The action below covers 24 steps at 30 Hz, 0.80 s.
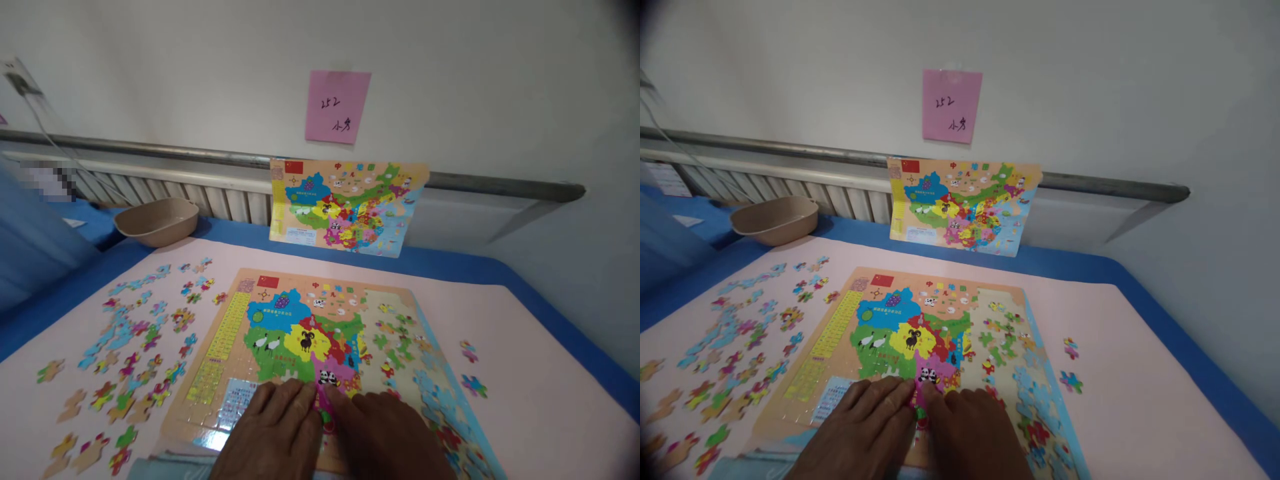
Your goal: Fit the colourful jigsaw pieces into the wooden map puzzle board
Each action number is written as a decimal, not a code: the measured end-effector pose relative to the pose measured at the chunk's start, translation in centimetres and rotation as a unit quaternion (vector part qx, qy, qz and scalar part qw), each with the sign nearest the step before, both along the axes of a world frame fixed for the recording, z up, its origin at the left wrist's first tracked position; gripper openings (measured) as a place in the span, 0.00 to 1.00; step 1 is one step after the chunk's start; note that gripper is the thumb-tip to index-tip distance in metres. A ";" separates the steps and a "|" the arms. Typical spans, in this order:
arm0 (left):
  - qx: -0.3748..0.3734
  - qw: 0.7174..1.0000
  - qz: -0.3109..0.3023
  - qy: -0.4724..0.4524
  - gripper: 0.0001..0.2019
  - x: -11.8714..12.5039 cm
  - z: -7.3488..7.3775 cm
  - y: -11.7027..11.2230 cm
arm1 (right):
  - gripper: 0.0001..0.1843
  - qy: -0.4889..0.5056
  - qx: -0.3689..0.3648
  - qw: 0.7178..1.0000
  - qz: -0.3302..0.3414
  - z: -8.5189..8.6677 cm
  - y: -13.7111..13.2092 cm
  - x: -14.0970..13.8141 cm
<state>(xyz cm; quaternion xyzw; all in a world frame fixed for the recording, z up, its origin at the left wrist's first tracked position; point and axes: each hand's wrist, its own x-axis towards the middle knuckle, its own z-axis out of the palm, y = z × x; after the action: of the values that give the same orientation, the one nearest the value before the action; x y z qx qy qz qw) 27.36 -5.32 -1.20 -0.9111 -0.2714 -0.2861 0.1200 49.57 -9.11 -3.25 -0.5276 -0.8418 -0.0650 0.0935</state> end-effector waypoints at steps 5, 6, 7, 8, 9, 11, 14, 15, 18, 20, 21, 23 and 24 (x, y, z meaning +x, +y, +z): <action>-0.001 1.000 -0.003 0.021 0.19 0.1 0.0 0.0 | 0.14 -0.020 -0.009 1.000 0.006 0.4 0.2 -0.1; -0.004 1.000 -0.003 0.019 0.18 0.1 0.0 0.1 | 0.16 -0.023 -0.012 1.000 0.008 0.8 0.1 -0.1; -0.009 1.000 -0.003 0.012 0.17 0.1 0.0 0.2 | 0.19 -0.023 -0.013 1.000 0.009 1.3 0.1 -0.1; -0.016 1.000 -0.002 0.007 0.15 0.0 0.1 0.3 | 0.22 -0.021 -0.012 1.000 0.009 1.7 0.0 -0.1; -0.025 1.000 -0.004 0.006 0.15 0.0 0.1 0.4 | 0.25 -0.019 -0.012 1.000 0.012 2.1 -0.1 -0.1; -0.053 0.998 -0.022 0.025 0.18 -0.3 0.4 0.6 | 0.26 -0.021 -0.012 1.000 0.016 2.5 -0.2 -0.2; -0.114 0.991 -0.046 0.046 0.28 -0.9 1.2 0.9 | 0.24 -0.028 -0.029 0.999 0.006 2.6 -0.2 -0.3; -0.129 0.990 -0.048 0.039 0.28 -1.0 1.4 0.9 | 0.24 -0.026 -0.038 0.999 0.000 2.6 -0.2 -0.3; -0.133 0.989 -0.059 -0.015 0.23 -1.1 1.4 0.8 | 0.26 -0.009 -0.072 0.997 -0.008 2.7 0.0 -0.5; -0.099 0.990 -0.079 -0.061 0.13 -0.8 0.3 0.3 | 0.25 0.000 -0.088 0.996 -0.016 3.0 0.1 -0.6; -0.078 0.990 -0.087 -0.083 0.09 -0.7 -0.4 -0.2 | 0.24 0.002 -0.091 0.996 -0.022 3.1 0.1 -0.6; -0.069 0.991 -0.101 -0.062 0.10 -0.6 -2.0 -1.6 | 0.23 0.002 -0.089 0.996 -0.030 3.5 0.1 -0.6; -0.078 0.988 -0.131 -0.030 0.09 -0.7 -2.7 -2.4 | 0.23 0.001 -0.087 0.996 -0.030 3.6 0.1 -0.6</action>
<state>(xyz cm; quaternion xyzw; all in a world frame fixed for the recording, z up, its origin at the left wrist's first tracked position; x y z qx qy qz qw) 26.70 -7.75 -3.87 -0.9364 -0.1745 -0.3044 0.0023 48.97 -8.98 0.40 -0.5588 -0.8280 0.0065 0.0457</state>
